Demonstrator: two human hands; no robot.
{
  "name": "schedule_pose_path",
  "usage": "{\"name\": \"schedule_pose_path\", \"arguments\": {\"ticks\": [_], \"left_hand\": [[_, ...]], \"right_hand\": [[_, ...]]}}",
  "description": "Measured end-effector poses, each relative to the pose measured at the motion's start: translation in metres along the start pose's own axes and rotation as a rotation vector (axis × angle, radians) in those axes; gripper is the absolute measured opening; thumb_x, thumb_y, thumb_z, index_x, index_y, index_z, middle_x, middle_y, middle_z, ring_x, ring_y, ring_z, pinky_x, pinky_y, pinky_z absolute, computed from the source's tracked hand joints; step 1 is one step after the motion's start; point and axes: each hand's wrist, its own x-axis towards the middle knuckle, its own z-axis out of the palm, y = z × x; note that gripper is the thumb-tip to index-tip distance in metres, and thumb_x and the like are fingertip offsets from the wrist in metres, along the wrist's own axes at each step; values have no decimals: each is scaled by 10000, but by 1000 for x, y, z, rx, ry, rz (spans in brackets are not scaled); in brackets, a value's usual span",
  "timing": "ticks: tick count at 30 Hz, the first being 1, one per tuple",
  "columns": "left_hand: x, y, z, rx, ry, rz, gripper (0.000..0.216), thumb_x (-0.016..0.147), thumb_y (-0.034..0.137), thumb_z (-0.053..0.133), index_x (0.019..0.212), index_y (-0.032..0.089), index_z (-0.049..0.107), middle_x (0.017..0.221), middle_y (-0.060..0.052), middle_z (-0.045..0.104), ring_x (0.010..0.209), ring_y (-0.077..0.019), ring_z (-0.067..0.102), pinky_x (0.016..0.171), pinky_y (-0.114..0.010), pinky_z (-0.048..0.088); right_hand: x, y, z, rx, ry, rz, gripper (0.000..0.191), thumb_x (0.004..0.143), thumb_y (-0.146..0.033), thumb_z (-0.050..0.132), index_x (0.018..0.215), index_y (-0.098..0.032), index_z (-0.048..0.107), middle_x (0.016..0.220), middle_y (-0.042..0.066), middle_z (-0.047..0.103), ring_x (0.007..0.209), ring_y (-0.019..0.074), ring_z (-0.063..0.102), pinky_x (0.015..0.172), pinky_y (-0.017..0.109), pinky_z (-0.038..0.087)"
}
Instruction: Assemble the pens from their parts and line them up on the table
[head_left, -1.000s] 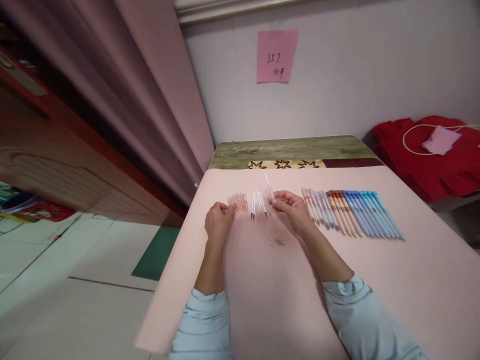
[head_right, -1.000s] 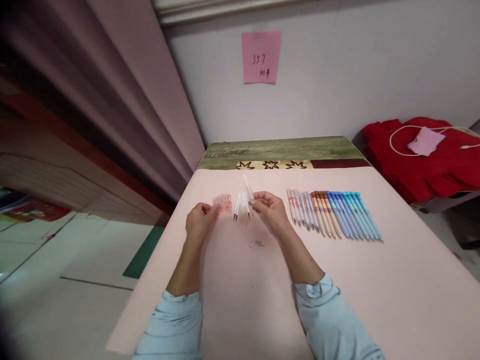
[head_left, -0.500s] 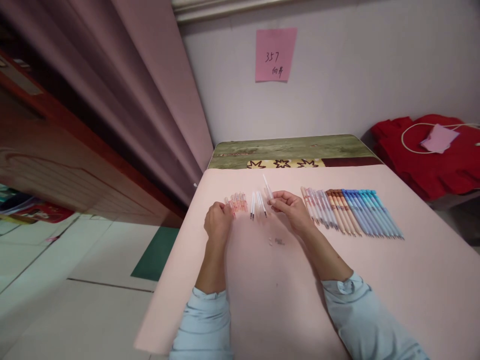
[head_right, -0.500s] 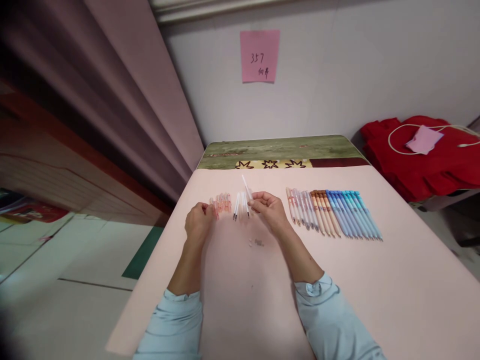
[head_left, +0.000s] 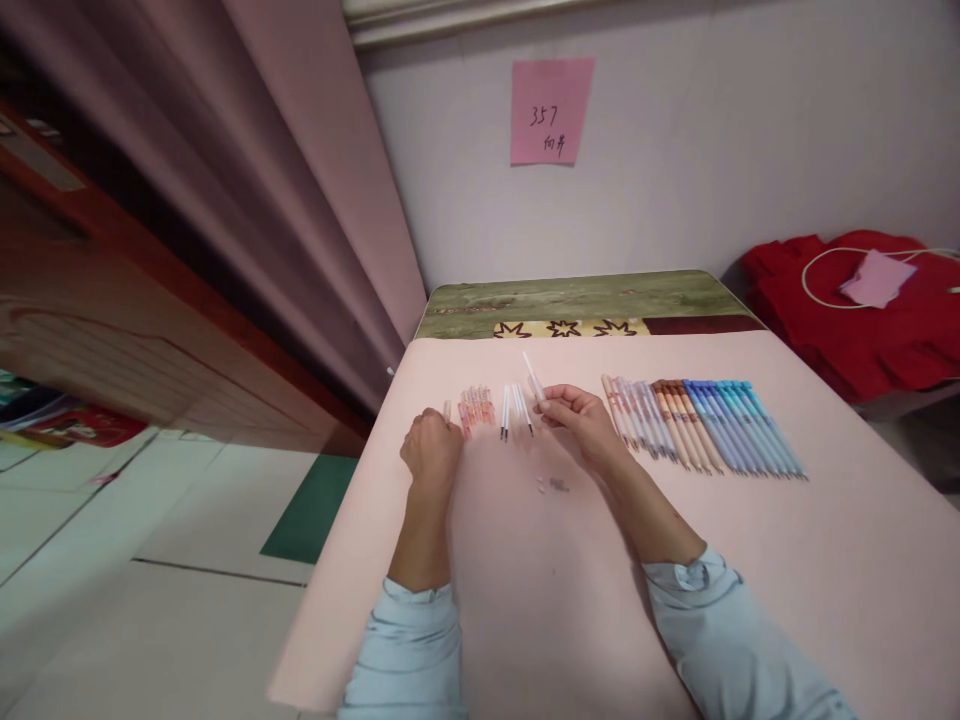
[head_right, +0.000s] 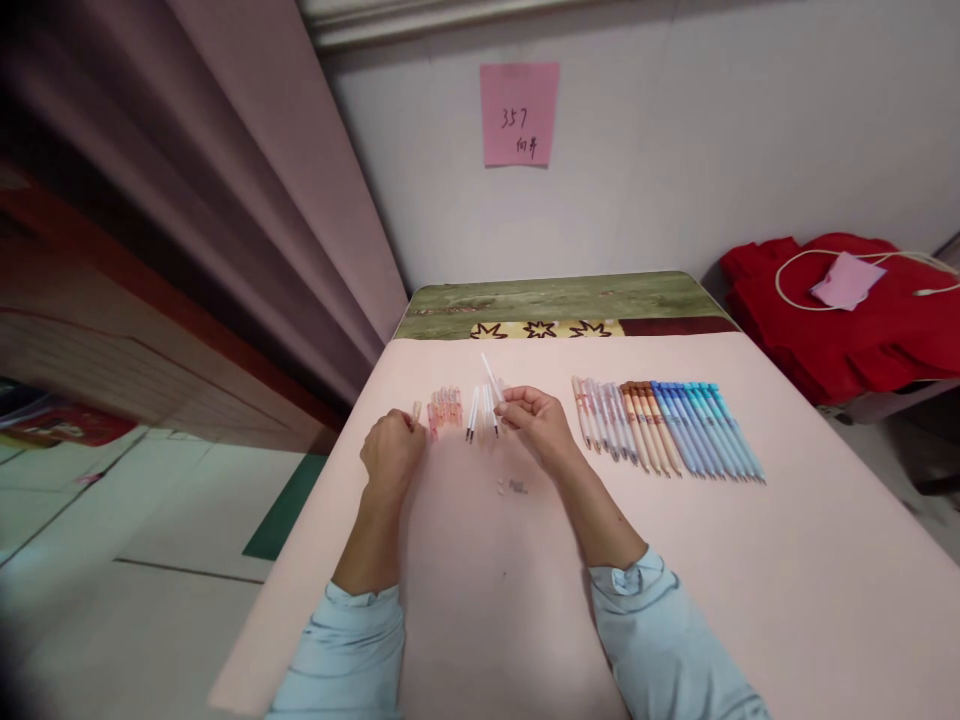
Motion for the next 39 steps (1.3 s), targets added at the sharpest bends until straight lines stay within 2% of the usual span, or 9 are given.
{"name": "schedule_pose_path", "arguments": {"ticks": [3,5,7,9,12,15,18,25,39], "left_hand": [[4,-3,1,-241,32,-78,66,699,227,622,751,191,601,823,-120,665,809,-285,621,708,-390,444],[5,-2,3,-630,-1,-126,102,692,258,633,757,192,592,703,-49,621,660,-194,578,619,-318,430],[4,3,6,-1091,-118,-125,158,692,289,652,775,179,576,663,-6,585,543,-117,501,529,-256,383],[0,11,9,-1450,-254,-97,222,679,299,703,789,164,565,700,-1,596,512,-72,465,490,-217,352],[-9,25,14,-1691,-358,-80,298,670,284,778,859,150,591,765,-9,630,551,-52,502,525,-192,398],[-15,32,17,-1743,-398,-60,310,708,289,787,920,135,621,775,-21,651,588,-60,550,591,-197,462],[-17,32,19,-1728,-372,-96,298,728,286,782,931,129,630,890,-69,700,661,-82,616,651,-211,507],[-15,29,19,-1755,-378,-118,260,769,290,757,931,162,598,974,-75,716,798,-129,687,829,-296,541],[-19,32,15,-1692,-387,-94,314,736,271,779,983,146,630,981,-100,729,784,-138,692,786,-279,559]], "right_hand": [[0,4,-1,-24,-41,26,319,591,-365,831,815,-187,688,697,8,680,603,116,568,605,251,424],[0,7,-1,-53,-79,43,316,597,-366,826,820,-181,699,688,3,672,590,115,563,592,249,421],[0,9,-2,-92,-121,56,299,610,-358,818,824,-178,711,680,-3,665,581,109,557,582,242,414],[0,11,-3,-148,-166,66,268,635,-345,802,830,-180,723,673,-6,662,580,107,553,571,236,406],[-2,9,-3,-232,-240,73,232,666,-342,777,831,-182,738,669,-1,665,590,117,557,562,235,404],[-4,5,-1,-274,-298,78,223,673,-347,763,816,-178,743,684,6,677,598,124,563,566,239,414],[-5,2,-1,-288,-322,106,208,674,-340,755,799,-175,739,684,4,678,597,123,560,559,234,406],[-7,2,0,-319,-318,125,184,671,-331,750,779,-183,733,672,-1,678,571,118,542,535,231,375],[-5,3,-1,-330,-312,85,186,694,-335,727,798,-181,724,669,-1,659,589,122,535,556,243,387]]}}
